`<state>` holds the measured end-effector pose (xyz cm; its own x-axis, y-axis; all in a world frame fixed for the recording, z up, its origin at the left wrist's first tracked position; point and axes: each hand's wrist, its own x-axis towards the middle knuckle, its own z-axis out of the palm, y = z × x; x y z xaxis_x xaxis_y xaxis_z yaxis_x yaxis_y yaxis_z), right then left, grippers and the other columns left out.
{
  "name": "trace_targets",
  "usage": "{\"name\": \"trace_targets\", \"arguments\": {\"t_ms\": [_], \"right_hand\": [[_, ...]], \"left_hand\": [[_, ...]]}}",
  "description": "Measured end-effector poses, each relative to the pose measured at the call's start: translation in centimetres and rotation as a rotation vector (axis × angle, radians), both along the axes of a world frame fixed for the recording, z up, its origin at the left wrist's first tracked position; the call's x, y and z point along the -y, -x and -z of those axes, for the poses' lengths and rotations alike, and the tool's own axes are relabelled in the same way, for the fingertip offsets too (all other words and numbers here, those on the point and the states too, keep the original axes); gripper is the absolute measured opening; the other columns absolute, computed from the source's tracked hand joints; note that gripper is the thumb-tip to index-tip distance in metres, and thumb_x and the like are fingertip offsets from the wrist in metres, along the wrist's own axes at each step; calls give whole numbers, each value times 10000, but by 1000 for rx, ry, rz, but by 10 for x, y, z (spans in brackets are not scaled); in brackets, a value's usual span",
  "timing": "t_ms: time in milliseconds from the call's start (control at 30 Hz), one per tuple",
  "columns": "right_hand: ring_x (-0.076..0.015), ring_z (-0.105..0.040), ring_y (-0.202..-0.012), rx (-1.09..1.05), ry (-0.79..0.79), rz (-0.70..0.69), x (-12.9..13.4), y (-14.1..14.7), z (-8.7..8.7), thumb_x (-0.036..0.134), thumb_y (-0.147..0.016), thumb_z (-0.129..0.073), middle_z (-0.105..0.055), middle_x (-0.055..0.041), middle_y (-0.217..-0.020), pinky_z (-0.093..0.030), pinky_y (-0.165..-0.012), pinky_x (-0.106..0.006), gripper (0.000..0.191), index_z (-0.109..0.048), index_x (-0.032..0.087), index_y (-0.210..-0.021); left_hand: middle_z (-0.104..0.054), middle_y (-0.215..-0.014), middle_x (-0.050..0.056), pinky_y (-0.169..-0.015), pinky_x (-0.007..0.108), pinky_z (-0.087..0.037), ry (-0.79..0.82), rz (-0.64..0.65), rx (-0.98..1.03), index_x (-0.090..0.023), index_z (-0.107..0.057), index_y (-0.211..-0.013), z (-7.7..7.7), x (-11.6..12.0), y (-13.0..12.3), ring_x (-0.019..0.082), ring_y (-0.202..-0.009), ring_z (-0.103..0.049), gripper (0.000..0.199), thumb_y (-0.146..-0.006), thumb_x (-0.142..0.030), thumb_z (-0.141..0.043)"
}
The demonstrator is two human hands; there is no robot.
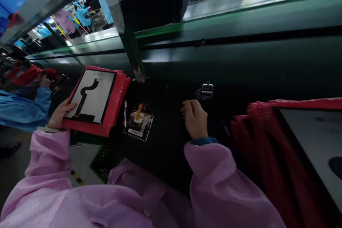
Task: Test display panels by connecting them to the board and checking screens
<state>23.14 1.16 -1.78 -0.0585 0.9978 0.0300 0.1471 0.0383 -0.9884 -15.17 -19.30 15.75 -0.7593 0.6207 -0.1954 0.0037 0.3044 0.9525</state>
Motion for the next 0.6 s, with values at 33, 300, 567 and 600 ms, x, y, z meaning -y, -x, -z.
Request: {"name": "trace_targets", "arguments": {"t_ms": [33, 300, 567, 600], "right_hand": [[-142, -552, -627, 26, -21, -17, 0, 0, 1, 529, -828, -494, -624, -29, -732, -446, -593, -275, 366, -623, 195, -903], [-166, -600, -670, 125, -84, -99, -6, 0, 11, 511, -895, -431, -642, -39, -756, -483, -669, -315, 369, -621, 197, -935], [-184, -617, -730, 200, -106, -141, -5, 0, 11, 453, -906, -423, -670, -52, -794, -451, -716, -330, 334, -645, 203, -905], [-185, -618, -735, 207, -107, -144, -5, 0, 11, 450, -908, -421, -672, -52, -799, -451, -720, -331, 334, -646, 202, -908]], "left_hand": [[-740, -824, 9, -547, 210, -572, 34, -12, 5, -164, -667, -1141, -2, -4, 10, 158, -640, -692, 432, -730, -164, -802], [-711, -734, -9, -497, 144, -496, 99, -3, -11, -129, -693, -993, 5, -21, 47, 92, -559, -641, 163, -837, -84, -713], [-645, -687, -43, -509, 116, -439, 59, -70, -43, -141, -655, -868, 18, -19, 58, 61, -576, -584, 54, -868, -95, -684], [-637, -684, -44, -516, 112, -435, 60, -86, -48, -145, -645, -844, 18, -20, 61, 58, -581, -579, 68, -872, -91, -675]]}}
